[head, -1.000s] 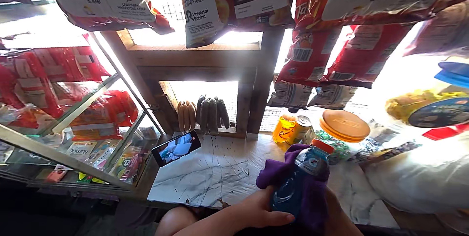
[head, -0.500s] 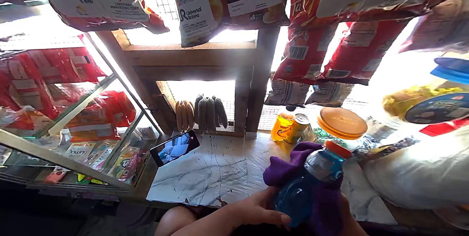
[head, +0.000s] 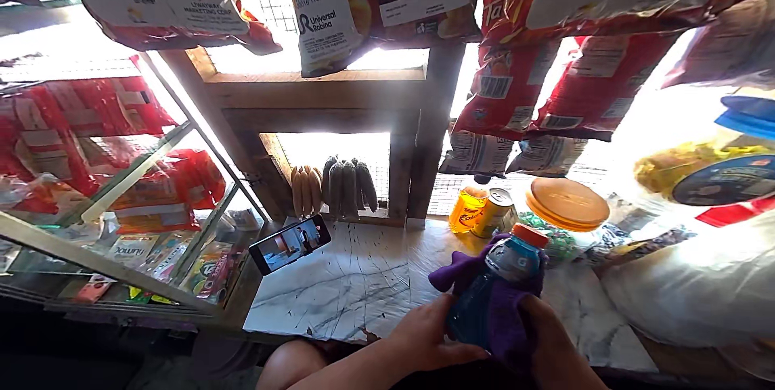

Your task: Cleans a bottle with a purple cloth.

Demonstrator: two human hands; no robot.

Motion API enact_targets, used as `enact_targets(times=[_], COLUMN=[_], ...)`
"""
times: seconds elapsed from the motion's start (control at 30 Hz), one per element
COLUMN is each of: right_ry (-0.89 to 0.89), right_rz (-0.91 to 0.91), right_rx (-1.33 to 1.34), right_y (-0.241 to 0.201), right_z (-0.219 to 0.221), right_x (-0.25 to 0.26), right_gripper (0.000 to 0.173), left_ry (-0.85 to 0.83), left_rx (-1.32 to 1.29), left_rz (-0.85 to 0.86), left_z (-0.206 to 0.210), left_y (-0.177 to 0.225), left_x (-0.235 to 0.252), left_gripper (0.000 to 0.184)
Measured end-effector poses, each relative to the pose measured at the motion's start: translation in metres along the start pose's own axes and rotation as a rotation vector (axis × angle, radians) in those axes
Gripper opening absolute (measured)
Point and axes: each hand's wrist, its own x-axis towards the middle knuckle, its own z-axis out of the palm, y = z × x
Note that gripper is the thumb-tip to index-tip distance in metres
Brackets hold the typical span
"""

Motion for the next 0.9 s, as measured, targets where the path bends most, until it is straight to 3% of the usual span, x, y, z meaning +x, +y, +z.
enact_targets(times=[0.07, 0.17, 0.23, 0.33, 0.5, 0.6, 0.67, 0.8, 0.9], right_ry=[-0.036, -0.261, -0.384, -0.338, -0.043, -0.01, -0.017, -0.247, -0.442], right_rz=[0.002, -0.027, -0.046, -0.008, -0.059, -0.085, -0.062, -0.076, -0.047], right_rx=[0.082, 0.21, 0.233, 0.231, 0.12, 0.133, 0.145, 0.238, 0.265], right_y=[0.0, -0.005, -0.005, -0.006, 0.011, 0.016, 0.014, 0.004, -0.005], right_z=[-0.001, -0.004, -0.006, -0.005, -0.002, -0.002, -0.006, -0.014, -0.011], right_x=[-0.005, -0.01, -0.009, -0.006, 0.007, 0.011, 0.008, -0.003, -0.009], right_gripper=[0.031, 0.022, 0.021, 0.023, 0.036, 0.042, 0.04, 0.022, 0.016], left_ry=[-0.027, -0.105, -0.12, -0.068, 0.113, 0.123, 0.074, -0.104, -0.151], left_rx=[-0.186, -0.52, -0.602, -0.482, 0.033, 0.08, -0.074, -0.587, -0.679], left_rz=[0.031, 0.043, 0.061, 0.16, 0.012, 0.016, 0.027, -0.014, 0.032], left_z=[-0.004, -0.004, 0.001, 0.009, 0.009, 0.009, 0.005, -0.002, 0.004], left_y=[-0.003, -0.002, -0.001, -0.004, -0.001, -0.003, -0.004, -0.005, -0.005], left_x=[0.002, 0.001, -0.002, -0.003, -0.003, -0.001, 0.001, 0.003, 0.0], left_gripper=[0.072, 0.074, 0.071, 0.065, 0.074, 0.076, 0.077, 0.077, 0.075])
